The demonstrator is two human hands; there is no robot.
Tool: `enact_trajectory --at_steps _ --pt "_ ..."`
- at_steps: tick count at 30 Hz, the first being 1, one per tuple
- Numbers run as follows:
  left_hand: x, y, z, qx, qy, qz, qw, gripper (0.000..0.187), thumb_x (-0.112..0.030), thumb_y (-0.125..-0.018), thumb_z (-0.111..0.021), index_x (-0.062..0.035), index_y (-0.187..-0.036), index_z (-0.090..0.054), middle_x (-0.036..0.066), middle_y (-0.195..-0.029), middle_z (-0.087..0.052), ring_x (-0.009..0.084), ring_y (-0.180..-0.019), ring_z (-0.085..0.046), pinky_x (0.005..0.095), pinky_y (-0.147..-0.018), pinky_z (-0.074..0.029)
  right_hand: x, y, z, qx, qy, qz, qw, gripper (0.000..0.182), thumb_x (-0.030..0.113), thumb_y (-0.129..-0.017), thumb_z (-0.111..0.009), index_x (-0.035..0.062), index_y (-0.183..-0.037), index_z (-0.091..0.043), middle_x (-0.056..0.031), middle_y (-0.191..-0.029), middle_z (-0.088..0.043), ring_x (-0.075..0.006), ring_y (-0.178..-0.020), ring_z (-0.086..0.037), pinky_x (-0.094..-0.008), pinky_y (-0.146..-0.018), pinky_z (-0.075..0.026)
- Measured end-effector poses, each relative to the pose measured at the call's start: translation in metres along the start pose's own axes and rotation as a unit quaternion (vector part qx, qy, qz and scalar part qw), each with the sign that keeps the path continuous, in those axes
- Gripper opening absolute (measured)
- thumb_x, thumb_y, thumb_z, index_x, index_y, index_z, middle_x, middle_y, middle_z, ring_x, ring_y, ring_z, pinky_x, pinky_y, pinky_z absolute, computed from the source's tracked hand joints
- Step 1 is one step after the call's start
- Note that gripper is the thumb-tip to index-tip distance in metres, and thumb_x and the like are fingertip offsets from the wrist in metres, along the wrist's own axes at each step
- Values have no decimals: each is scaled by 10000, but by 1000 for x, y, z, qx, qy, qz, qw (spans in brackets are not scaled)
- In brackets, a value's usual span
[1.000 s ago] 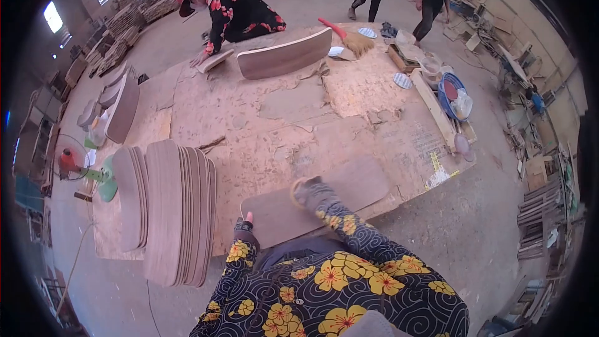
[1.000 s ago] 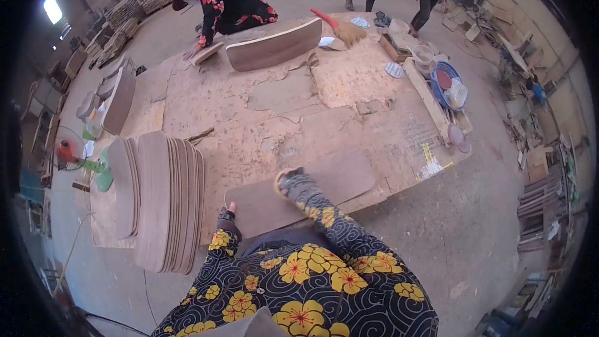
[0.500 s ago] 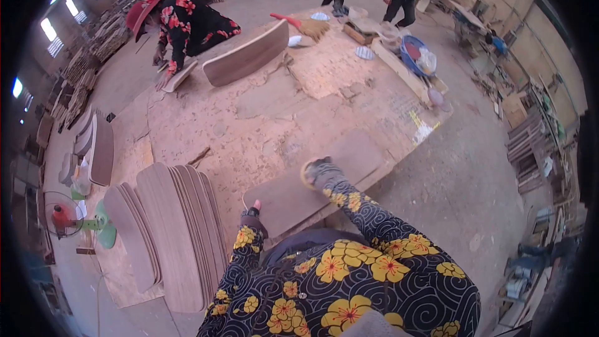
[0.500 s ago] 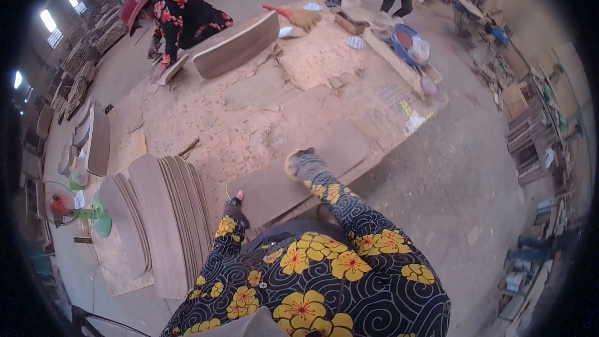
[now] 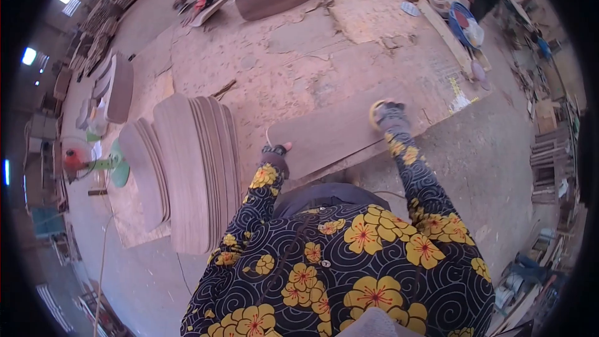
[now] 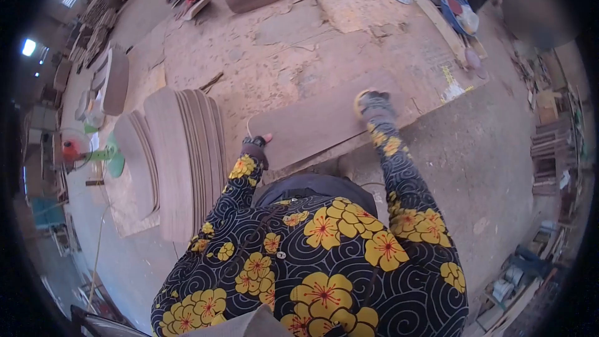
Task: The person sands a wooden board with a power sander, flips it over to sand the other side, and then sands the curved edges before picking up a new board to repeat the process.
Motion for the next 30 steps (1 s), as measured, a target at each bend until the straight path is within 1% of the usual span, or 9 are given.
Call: enact_trajectory --at_steps 2,4,6,9,12,15,20,26,30 --pt "-39 30 1 -60 72 111 989 680 -243 -632 -860 -62 -1187 -512 217 -1045 -635 375 -899 -645 507 -680 -526 -34 -1 3 -44 -176 -174 968 304 296 -841 -546 148 -1075 -671 -138 -1168 -616 -292 -1097 -589 -444 -906 -467" --pt "-60 49 1 -50 112 101 987 624 -194 -631 -863 -52 -1151 -548 197 -1023 -647 354 -883 -644 495 -707 -518 -24 -5 10 -36 -173 -166 970 317 313 -855 -523 151 -1083 -674 -132 -1174 -615 -282 -1112 -584 -444 -915 -457" --pt "-59 44 0 -46 122 66 989 596 -175 -635 -860 -51 -1135 -560 184 -1015 -653 344 -872 -642 491 -714 -515 34 -8 23 19 10 27 999 341 334 -865 -501 142 -1093 -669 -133 -1178 -610 -279 -1115 -583 -441 -931 -443" --pt "-82 76 1 -51 122 63 989 496 -153 -707 -813 -30 -1140 -605 142 -1005 -687 300 -898 -658 417 -782 -506 115 13 34 -16 -78 180 980 295 371 -873 -486 262 -1079 -668 -136 -1211 -572 -280 -1163 -522 -444 -1018 -365" --pt "-92 98 1 -36 161 79 983 510 -152 -710 -813 -26 -1152 -594 140 -1016 -684 291 -900 -652 421 -774 -513 169 37 76 -14 -208 234 950 440 429 -790 -631 199 -1164 -599 -152 -1255 -514 -335 -1139 -497 -444 -1000 -395" --pt "-56 53 -11 17 212 -108 971 508 -130 -721 -801 -16 -1165 -581 136 -1025 -679 267 -904 -647 423 -766 -526 199 43 106 -44 -287 308 906 459 456 -806 -604 211 -1195 -609 -146 -1234 -523 -327 -1103 -506 -412 -1012 -392" --pt "-46 -18 -42 198 547 -128 803 736 -92 -708 -786 -21 -1358 -448 103 -1329 -539 223 -1202 -526 365 -1009 -448 231 43 155 -6 -317 367 875 624 474 -778 -642 98 -1265 -533 -155 -1271 -534 -331 -1214 -475 -409 -1002 -411" --pt "-98 148 -11 -44 228 -90 969 541 -105 -747 -766 -18 -1230 -538 107 -1055 -649 216 -896 -636 332 -738 -528 181 -11 117 40 -137 367 919 594 501 -807 -586 73 -1217 -551 -176 -1197 -566 -329 -1150 -512 -431 -1006 -400" --pt "-89 150 -7 -82 210 -99 969 515 -93 -735 -775 -11 -1198 -564 105 -1012 -666 215 -847 -648 329 -697 -538 54 -68 74 42 -165 111 979 561 450 -803 -576 75 -1220 -576 -184 -1316 -536 -369 -1196 -518 -438 -1025 -418"
Point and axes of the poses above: each hand's wrist, its own y-axis away from the middle knuckle, its own z-axis out of the back of the hand, x = y × z, the point moved 8 cm from there along -y, towards the middle knuckle
